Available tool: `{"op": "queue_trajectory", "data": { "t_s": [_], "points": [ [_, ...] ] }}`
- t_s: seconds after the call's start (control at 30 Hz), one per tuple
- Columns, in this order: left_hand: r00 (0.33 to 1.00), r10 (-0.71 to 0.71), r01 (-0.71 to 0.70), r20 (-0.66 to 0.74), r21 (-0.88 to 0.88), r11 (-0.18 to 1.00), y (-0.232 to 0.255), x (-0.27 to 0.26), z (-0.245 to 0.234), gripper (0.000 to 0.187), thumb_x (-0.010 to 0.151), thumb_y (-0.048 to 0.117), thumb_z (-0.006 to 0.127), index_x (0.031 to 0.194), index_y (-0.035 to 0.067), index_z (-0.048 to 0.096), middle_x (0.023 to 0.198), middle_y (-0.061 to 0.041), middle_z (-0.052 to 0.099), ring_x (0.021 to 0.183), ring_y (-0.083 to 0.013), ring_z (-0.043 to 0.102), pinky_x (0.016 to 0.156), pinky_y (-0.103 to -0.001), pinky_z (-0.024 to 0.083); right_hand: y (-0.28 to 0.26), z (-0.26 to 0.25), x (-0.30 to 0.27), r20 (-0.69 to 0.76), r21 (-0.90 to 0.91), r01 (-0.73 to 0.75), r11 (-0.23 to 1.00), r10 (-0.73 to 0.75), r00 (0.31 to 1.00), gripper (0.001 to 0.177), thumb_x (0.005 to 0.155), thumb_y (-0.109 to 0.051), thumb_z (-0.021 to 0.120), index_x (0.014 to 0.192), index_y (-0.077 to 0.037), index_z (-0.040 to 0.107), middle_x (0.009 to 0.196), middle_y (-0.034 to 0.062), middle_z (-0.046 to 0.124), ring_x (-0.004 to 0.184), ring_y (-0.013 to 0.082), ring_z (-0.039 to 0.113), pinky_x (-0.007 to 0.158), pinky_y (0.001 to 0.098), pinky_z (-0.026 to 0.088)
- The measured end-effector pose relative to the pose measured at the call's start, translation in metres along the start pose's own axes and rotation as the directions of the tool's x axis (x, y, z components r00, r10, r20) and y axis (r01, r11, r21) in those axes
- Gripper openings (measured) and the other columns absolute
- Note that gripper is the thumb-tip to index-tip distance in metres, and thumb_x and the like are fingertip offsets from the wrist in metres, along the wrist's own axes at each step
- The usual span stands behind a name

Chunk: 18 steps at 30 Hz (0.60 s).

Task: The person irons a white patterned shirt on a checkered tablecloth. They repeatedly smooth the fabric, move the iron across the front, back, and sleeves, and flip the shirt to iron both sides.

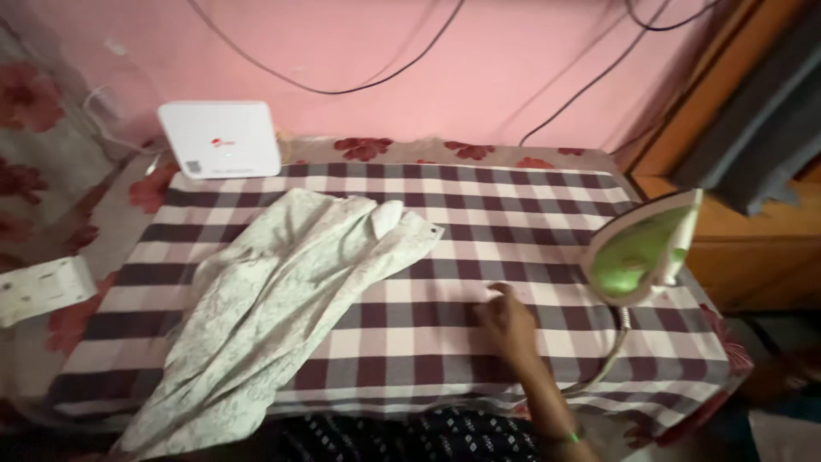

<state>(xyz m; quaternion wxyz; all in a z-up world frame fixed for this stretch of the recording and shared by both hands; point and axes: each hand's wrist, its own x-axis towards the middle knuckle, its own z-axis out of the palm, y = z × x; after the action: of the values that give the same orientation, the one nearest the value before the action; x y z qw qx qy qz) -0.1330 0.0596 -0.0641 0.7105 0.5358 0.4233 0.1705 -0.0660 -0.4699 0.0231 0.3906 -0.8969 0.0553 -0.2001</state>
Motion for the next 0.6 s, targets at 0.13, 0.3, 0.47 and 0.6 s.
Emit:
{"op": "queue_trajectory", "data": {
  "t_s": [0.13,0.3,0.47,0.6],
  "points": [
    [0.993,-0.113,0.119,0.037,-0.216,0.969,-0.046,0.019,-0.025,0.063,0.091,0.031,0.059,0.15,0.024,0.039,0.141,-0.009,0.053,0.12,-0.0316,0.059,0.093,-0.052,0.053,-0.064,0.073,0.05,0.351,-0.311,0.077,0.947,0.039,0.936,0.085,0.088,-0.032,0.073,0.156,-0.019,0.025,0.075,0.0129,0.073,0.069,0.035,0.07,0.064,0.0482,0.053],
    [0.984,-0.15,0.171,0.095,-0.275,0.946,-0.07,0.033,-0.011,0.073,0.094,0.039,0.054,0.161,0.028,0.026,0.148,-0.009,0.045,0.129,-0.0347,0.053,0.097,-0.059,0.05,-0.078,0.125,0.113,0.266,-0.397,0.257,0.881,-0.157,0.951,0.057,0.085,-0.035,0.071,0.138,-0.025,0.053,0.086,0.0119,0.075,0.07,0.0341,0.071,0.061,0.0494,0.056],
    [0.942,-0.036,0.144,0.334,-0.305,0.941,-0.103,0.058,-0.021,0.083,0.091,0.037,0.063,0.163,0.022,0.025,0.151,-0.014,0.048,0.129,-0.0354,0.056,0.093,-0.054,0.054,-0.121,0.102,0.168,0.005,-0.379,0.251,0.891,-0.269,0.963,0.019,0.099,-0.03,0.064,0.102,-0.014,0.074,0.085,0.0117,0.076,0.074,0.0324,0.073,0.068,0.0484,0.056],
    [0.863,-0.021,0.243,0.504,-0.379,0.893,-0.134,0.058,-0.007,0.079,0.1,0.041,0.067,0.16,0.001,0.035,0.149,-0.028,0.054,0.123,-0.0435,0.059,0.086,-0.054,0.058,-0.219,0.103,0.171,0.011,0.286,0.556,0.78,-0.583,0.812,0.042,0.091,0.002,0.066,0.131,-0.007,0.058,0.126,0.0173,0.061,0.113,0.0332,0.06,0.088,0.0412,0.059]
  ]
}}
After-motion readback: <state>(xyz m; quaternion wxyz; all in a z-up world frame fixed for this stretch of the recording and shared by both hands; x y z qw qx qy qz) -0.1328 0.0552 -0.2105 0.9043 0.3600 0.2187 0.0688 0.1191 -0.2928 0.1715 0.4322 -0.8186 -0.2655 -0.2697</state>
